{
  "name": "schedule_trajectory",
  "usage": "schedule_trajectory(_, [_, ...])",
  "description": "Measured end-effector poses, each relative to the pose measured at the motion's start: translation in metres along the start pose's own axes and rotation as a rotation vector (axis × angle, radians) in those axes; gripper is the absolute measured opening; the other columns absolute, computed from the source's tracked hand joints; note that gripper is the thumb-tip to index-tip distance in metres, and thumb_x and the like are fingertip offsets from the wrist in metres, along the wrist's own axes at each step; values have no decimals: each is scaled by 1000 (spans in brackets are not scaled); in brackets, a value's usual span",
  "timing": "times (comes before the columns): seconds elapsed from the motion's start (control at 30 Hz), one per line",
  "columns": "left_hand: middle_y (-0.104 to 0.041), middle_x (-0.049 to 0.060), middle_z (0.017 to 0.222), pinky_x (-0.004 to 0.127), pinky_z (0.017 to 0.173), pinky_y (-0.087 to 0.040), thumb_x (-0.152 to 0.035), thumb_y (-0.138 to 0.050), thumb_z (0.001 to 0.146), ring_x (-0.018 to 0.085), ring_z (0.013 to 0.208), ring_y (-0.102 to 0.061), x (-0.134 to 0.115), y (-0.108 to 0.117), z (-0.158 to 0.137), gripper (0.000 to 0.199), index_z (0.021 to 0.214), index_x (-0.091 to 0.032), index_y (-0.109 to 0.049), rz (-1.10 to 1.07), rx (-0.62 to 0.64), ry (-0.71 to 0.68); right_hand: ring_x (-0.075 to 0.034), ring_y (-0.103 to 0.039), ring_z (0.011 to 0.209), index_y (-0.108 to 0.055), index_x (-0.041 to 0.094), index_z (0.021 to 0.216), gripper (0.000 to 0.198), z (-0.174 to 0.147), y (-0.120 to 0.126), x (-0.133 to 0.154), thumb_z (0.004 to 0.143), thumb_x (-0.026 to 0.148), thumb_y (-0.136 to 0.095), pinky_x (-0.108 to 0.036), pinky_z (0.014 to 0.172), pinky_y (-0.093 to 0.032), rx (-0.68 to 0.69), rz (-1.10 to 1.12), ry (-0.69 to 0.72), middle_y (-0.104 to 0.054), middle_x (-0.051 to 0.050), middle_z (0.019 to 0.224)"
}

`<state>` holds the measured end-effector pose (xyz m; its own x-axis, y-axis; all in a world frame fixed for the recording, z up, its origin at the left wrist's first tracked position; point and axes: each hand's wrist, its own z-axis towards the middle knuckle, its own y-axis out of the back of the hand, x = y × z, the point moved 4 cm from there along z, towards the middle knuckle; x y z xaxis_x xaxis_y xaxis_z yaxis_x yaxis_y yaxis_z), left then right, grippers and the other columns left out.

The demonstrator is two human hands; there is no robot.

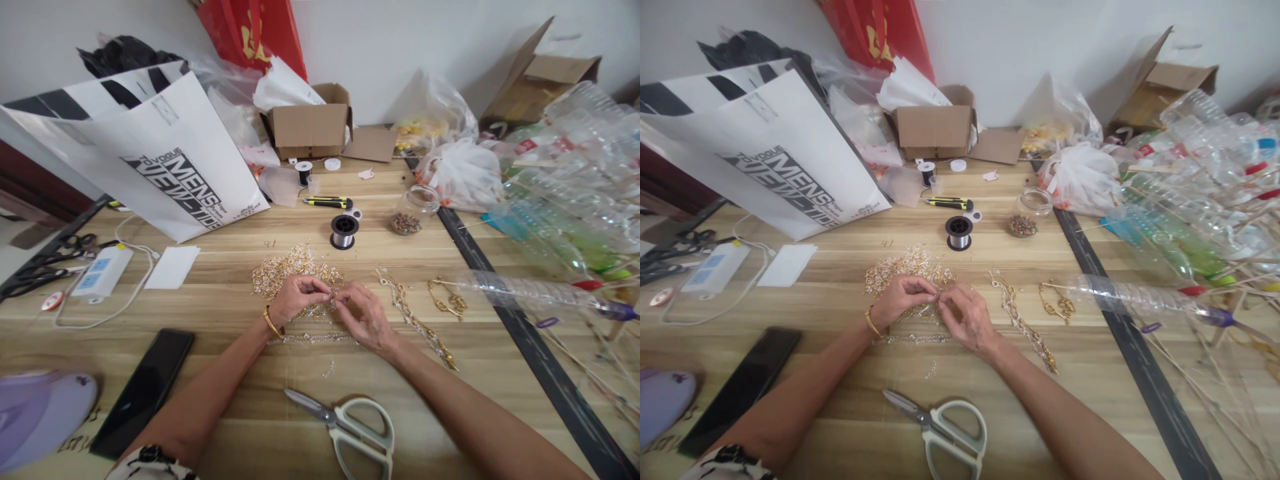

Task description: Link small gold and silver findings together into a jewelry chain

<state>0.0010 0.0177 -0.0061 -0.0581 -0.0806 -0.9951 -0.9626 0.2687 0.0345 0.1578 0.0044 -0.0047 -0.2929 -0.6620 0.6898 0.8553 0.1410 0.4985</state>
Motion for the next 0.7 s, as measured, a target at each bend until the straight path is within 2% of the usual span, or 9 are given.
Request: schedule_trajectory(0.7, [-71, 7, 72, 24, 65, -50, -25, -76, 65, 14, 67, -64, 4, -1, 1, 19, 73, -10, -69, -5, 8, -10, -16, -54, 70, -55, 20, 84, 5, 0, -2, -1, 86, 18, -51, -29, 64, -43, 10, -10, -2, -58, -4, 75])
